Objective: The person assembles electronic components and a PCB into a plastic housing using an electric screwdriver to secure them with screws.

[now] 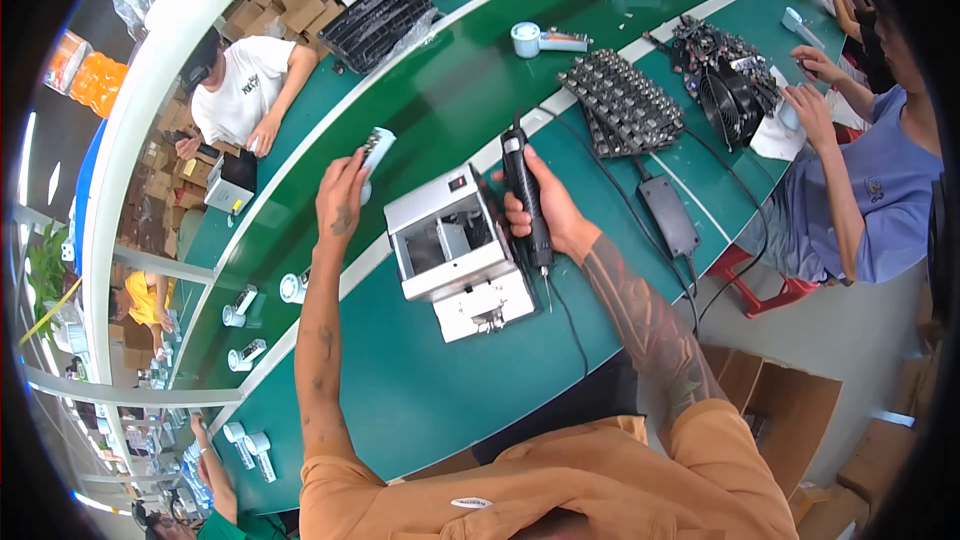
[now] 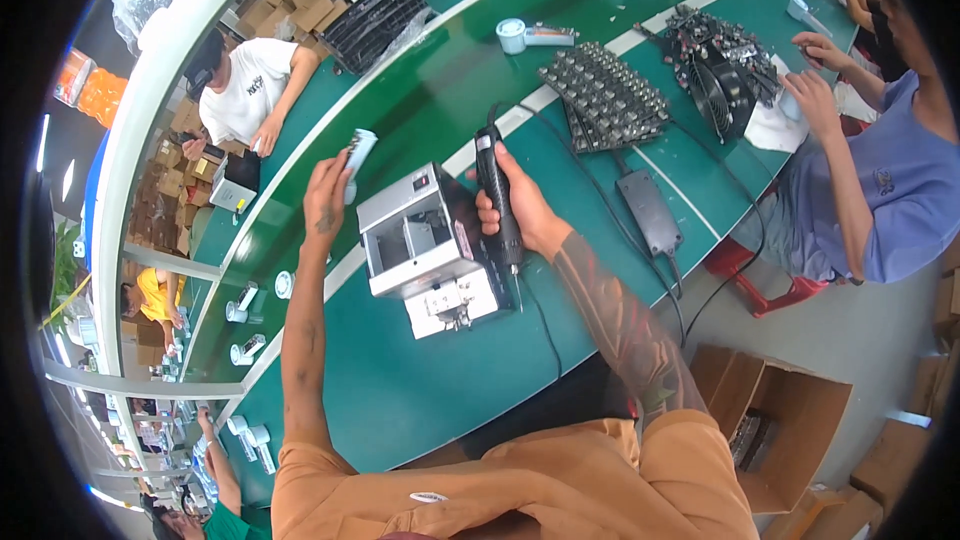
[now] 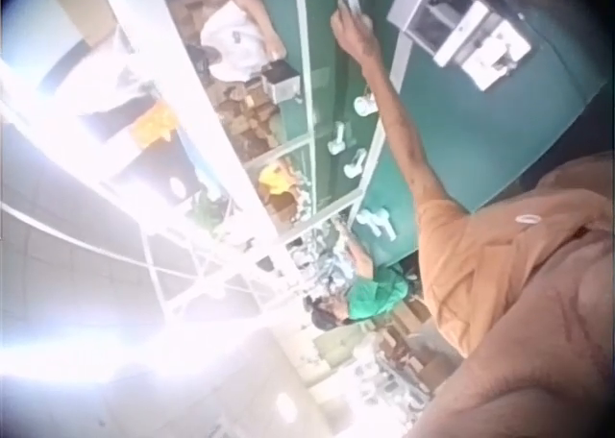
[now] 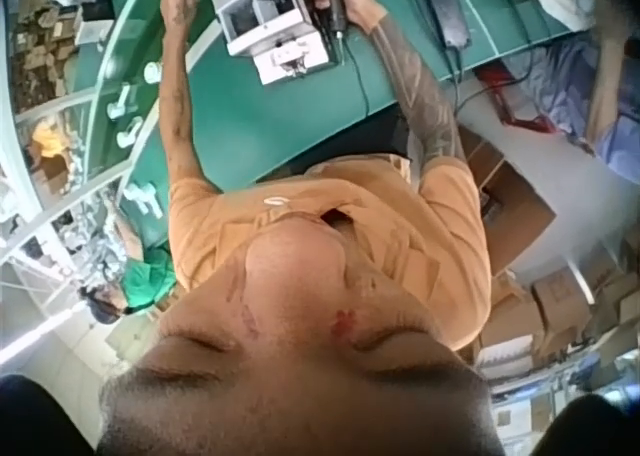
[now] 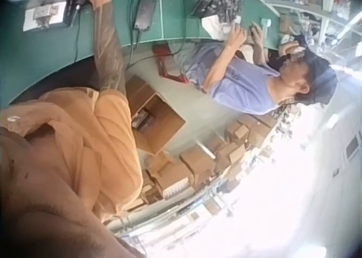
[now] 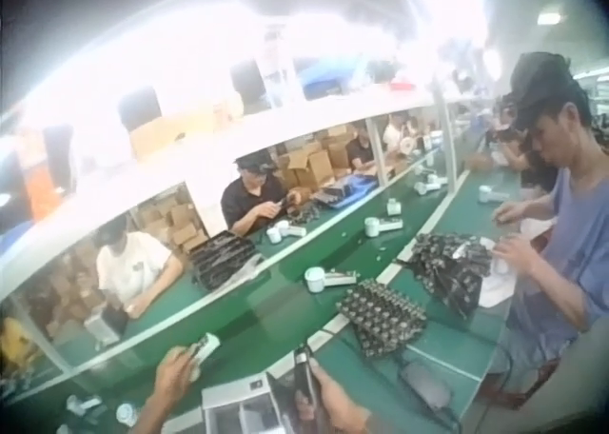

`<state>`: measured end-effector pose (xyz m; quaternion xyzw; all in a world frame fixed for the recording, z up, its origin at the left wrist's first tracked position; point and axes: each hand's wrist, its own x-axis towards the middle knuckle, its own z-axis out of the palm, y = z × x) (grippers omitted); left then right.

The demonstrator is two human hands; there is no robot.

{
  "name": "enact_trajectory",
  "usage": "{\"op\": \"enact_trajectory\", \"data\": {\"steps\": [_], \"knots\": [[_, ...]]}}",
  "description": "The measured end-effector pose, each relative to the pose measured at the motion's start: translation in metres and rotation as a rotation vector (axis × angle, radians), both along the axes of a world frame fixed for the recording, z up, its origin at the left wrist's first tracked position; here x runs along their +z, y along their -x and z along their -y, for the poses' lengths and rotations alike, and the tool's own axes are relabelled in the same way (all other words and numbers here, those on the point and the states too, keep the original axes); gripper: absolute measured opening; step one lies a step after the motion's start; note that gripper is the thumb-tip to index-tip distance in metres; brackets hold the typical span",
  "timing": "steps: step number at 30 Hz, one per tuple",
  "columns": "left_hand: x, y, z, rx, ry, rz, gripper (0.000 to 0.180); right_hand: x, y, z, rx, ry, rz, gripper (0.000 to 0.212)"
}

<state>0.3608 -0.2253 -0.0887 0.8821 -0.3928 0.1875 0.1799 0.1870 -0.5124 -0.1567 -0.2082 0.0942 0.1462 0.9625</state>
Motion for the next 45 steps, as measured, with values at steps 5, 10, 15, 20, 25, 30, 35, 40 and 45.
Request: {"op": "enact_trajectory", "data": {"steps": [5, 10, 15, 20, 25, 30, 35, 40, 45], "knots": [[0.036, 0.126, -0.055, 0.121, 0.347, -0.101, 0.03, 0.006, -0.004, 0.006, -0.001, 0.015, 0.009, 0.066], [0.043, 0.251, -0.075, -0.168, 0.178, -0.04, 0.032, 0.027, -0.003, 0.017, 0.036, -0.245, 0.148, 0.061], [0.027, 0.291, -0.046, -0.341, -0.127, -0.039, 0.033, 0.078, 0.032, 0.004, 0.178, -0.343, 0.62, 0.063], [0.006, 0.292, -0.044, -0.294, -0.245, -0.017, 0.037, 0.165, 0.084, -0.066, -0.36, 0.215, 0.663, 0.085], [0.006, 0.301, -0.027, -0.232, -0.206, 0.006, 0.037, 0.163, 0.078, -0.097, -0.421, 0.99, 0.776, 0.092], [-0.004, 0.307, -0.018, -0.08, -0.062, -0.071, 0.03, 0.142, 0.089, -0.105, -0.411, 0.993, 0.683, 0.091], [0.002, 0.305, -0.015, 0.015, 0.022, -0.198, 0.025, 0.147, 0.112, -0.104, -0.424, 0.947, 0.529, 0.106], [0.002, 0.298, -0.018, -0.052, 0.029, -0.231, 0.023, 0.133, 0.11, -0.105, -0.467, 0.824, 0.53, 0.102], [0.004, 0.299, -0.015, -0.05, 0.024, -0.27, 0.022, 0.127, 0.109, -0.108, -0.404, 0.974, 0.473, 0.101]]}}
